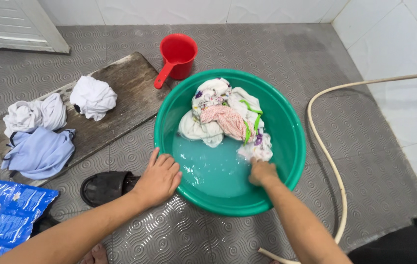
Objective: The person hand washes clothes in a green basin filled with water. They pick up various garments from a wooden board, submerge them in the basin, and scrub them by hand. The person adds liquid detergent from a blue sachet into the water and continues to agitate and rinse the clothes.
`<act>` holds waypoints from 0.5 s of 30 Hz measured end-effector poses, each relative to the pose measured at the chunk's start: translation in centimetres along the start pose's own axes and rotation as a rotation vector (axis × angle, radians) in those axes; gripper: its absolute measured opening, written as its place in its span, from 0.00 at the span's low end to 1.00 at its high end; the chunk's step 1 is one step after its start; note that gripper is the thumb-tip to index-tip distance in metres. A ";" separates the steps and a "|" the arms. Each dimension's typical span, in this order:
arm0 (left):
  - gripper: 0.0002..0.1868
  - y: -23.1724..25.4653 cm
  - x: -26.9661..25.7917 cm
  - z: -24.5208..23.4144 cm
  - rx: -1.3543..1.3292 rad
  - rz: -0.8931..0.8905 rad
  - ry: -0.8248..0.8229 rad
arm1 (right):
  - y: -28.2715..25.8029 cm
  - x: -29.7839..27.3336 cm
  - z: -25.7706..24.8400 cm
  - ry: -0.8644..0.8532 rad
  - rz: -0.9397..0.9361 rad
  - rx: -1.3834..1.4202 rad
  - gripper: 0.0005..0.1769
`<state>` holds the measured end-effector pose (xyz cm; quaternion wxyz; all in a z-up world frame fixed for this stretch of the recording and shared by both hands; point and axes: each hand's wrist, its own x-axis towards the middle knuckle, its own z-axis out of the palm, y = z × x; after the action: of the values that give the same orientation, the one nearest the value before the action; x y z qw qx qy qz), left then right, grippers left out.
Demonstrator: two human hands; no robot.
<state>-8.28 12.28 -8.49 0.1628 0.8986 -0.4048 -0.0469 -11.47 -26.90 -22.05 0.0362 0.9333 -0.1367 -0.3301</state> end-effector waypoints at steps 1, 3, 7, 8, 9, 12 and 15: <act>0.14 0.1 -0.1 -0.4 -0.004 -0.020 -0.072 | -0.2 1.2 1.2 -0.010 0.013 -0.003 0.36; 0.22 -0.7 -0.6 -1.3 -0.117 0.169 0.114 | -0.3 2.8 3.4 0.112 -0.008 0.100 0.24; 0.32 -5.9 -5.0 -4.5 -0.039 0.202 0.081 | -4.2 2.8 1.0 -0.169 0.010 -0.016 0.21; 0.30 -7.9 -6.3 -5.7 0.021 0.131 -0.003 | -5.9 2.4 -1.3 -0.112 -0.041 0.032 0.20; 0.28 -10.3 -7.9 -7.0 0.078 0.058 -0.087 | -7.5 1.4 -3.8 -0.057 -0.092 0.081 0.20; 0.26 -18.6 -14.8 -9.8 0.188 -0.344 -0.142 | -13.1 -3.5 -10.3 0.275 -0.277 0.214 0.21; 0.26 -27.4 -22.0 -10.0 0.287 -0.811 -0.265 | -18.5 -9.0 -16.4 0.458 -0.496 0.370 0.20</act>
<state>-1.32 48.10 -9.20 -0.0484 0.9843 -0.0397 -0.1651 -3.57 -7.00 -6.73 -0.1841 0.9783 0.0475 -0.0818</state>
